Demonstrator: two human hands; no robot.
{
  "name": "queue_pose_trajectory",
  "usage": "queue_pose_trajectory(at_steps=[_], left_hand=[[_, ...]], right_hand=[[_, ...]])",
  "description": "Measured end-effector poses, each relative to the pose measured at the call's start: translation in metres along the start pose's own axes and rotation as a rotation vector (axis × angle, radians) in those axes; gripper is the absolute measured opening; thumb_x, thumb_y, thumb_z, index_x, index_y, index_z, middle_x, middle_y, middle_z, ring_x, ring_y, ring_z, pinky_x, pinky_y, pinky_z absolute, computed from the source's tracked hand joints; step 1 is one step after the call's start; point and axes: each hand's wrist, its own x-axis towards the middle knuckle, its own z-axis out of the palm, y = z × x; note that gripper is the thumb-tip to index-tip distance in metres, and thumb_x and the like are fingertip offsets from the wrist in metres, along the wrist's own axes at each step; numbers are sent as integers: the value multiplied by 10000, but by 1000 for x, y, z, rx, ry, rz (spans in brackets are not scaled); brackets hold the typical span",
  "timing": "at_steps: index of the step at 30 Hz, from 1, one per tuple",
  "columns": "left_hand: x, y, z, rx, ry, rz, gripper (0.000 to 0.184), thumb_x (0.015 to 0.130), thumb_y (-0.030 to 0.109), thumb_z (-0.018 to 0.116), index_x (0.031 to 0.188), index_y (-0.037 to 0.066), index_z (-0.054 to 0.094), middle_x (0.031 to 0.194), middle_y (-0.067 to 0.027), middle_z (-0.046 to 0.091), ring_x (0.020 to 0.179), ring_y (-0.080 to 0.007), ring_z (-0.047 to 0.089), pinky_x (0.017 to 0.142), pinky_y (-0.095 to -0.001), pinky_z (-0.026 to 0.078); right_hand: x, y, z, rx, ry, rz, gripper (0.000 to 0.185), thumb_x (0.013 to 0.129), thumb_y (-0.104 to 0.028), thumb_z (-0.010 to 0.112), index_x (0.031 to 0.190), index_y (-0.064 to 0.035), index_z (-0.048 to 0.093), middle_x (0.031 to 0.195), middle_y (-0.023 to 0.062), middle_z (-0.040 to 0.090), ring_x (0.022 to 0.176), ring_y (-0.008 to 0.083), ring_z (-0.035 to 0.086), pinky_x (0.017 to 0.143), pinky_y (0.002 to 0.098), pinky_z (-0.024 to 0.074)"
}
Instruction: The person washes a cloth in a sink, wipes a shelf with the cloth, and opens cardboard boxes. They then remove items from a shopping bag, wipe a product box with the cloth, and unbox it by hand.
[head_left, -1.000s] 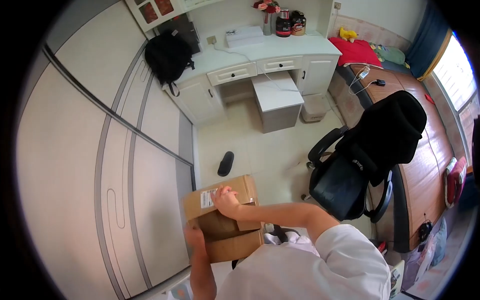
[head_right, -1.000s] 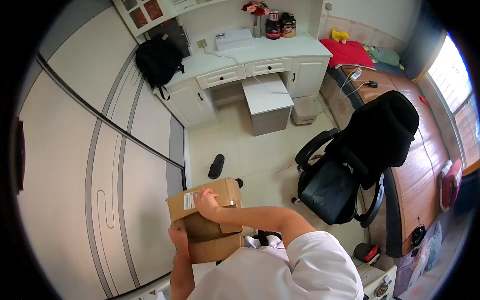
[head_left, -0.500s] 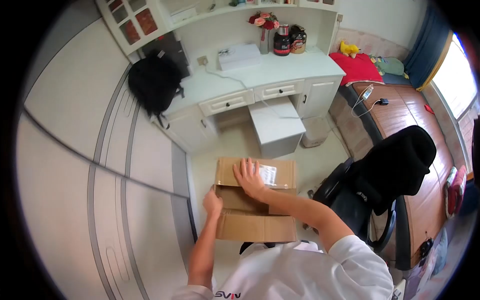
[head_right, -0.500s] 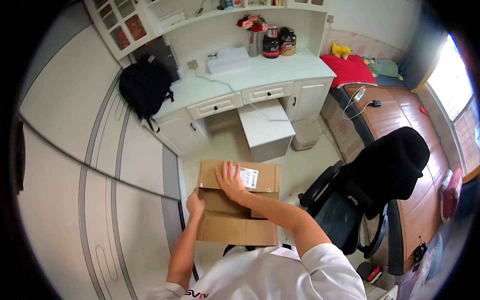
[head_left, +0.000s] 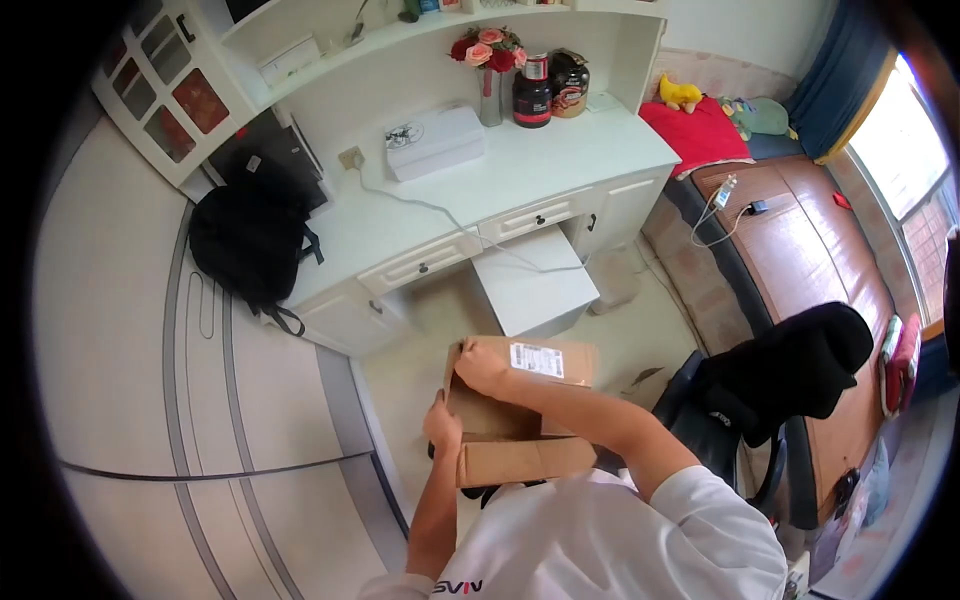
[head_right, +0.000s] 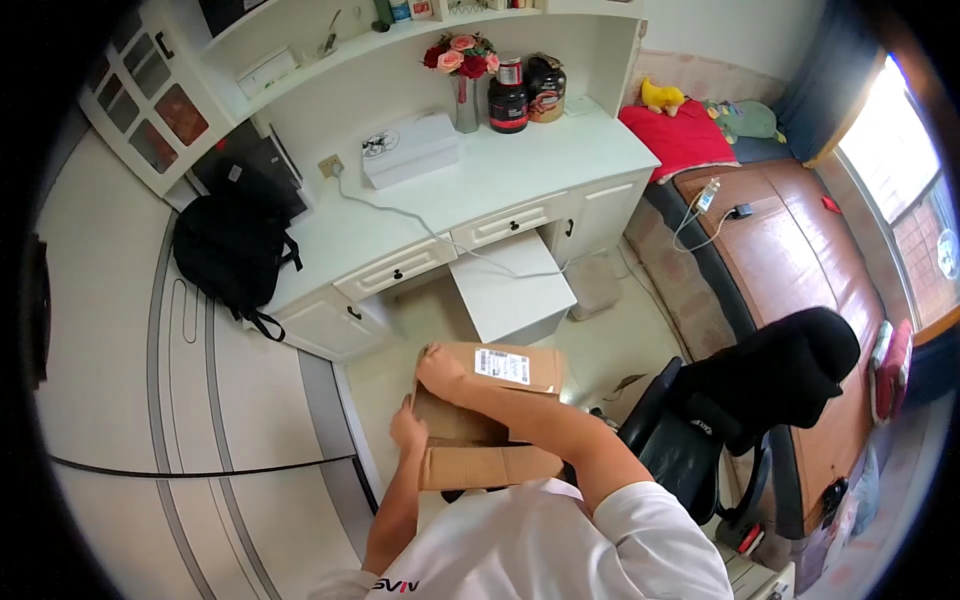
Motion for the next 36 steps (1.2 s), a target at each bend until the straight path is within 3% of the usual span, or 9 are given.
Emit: queue_pose_trajectory(at_steps=[4,9,11,17,20,23,26,31,36], left_hand=[[14,6,-5,32,7,-108,494,764,83,568,1255,125,549,897,-195,662,831,-374,636,728,-464,507],[44,27,-15,-3,64,-203,466,768,62,551,1228,130,574,919,-189,666,838,-373,636,735,-468,509],[51,38,-16,30,139,-206,465,754,22,534,1203,126,593,947,-184,666,848,-374,633,750,-471,505],[72,19,-35,-117,157,-254,427,748,13,525,1165,75,592,981,-225,634,930,-407,599,778,-451,484],[71,16,-48,-118,87,-240,402,766,33,528,1161,73,592,979,-230,631,926,-410,599,769,-448,484],[66,10,-61,-100,37,-225,388,789,54,529,1172,80,585,972,-232,630,908,-416,599,754,-455,483],[62,-1,-65,-20,128,-179,356,828,73,524,1178,96,587,921,-226,639,839,-425,605,717,-468,484],[62,-27,-93,41,173,-69,359,875,139,534,1233,124,551,923,-223,640,830,-421,602,714,-489,478],[52,-87,-95,69,247,-67,382,860,58,537,1242,74,536,990,-228,631,854,-414,602,723,-439,496]], right_hand=[[26,39,11,351,75,-228,373,817,-165,562,1146,12,555,1094,229,605,918,341,634,794,382,509],[34,78,-1,730,-48,-188,534,782,-151,607,1277,-16,459,1176,252,553,1041,364,581,889,431,468],[15,57,26,360,309,-207,619,800,-150,575,1360,-23,345,1317,263,427,1181,422,458,993,505,365],[-40,127,88,97,219,212,697,813,-194,574,1411,-13,266,1460,266,213,1285,428,335,1009,581,308],[-38,170,87,334,112,266,691,798,-196,603,1396,-4,316,1420,281,299,1256,425,374,992,580,335],[-19,180,152,59,281,207,555,778,-113,548,1273,96,408,1240,271,490,848,290,615,685,334,537],[-14,166,146,9,249,159,558,766,-74,540,1266,124,395,1176,289,516,769,253,630,557,284,534],[-13,150,130,61,191,38,527,792,-47,516,1265,144,383,1056,287,547,741,264,645,548,281,537],[-22,126,79,352,-305,-212,471,770,-124,568,1158,129,482,844,251,622,728,330,647,651,427,537]])
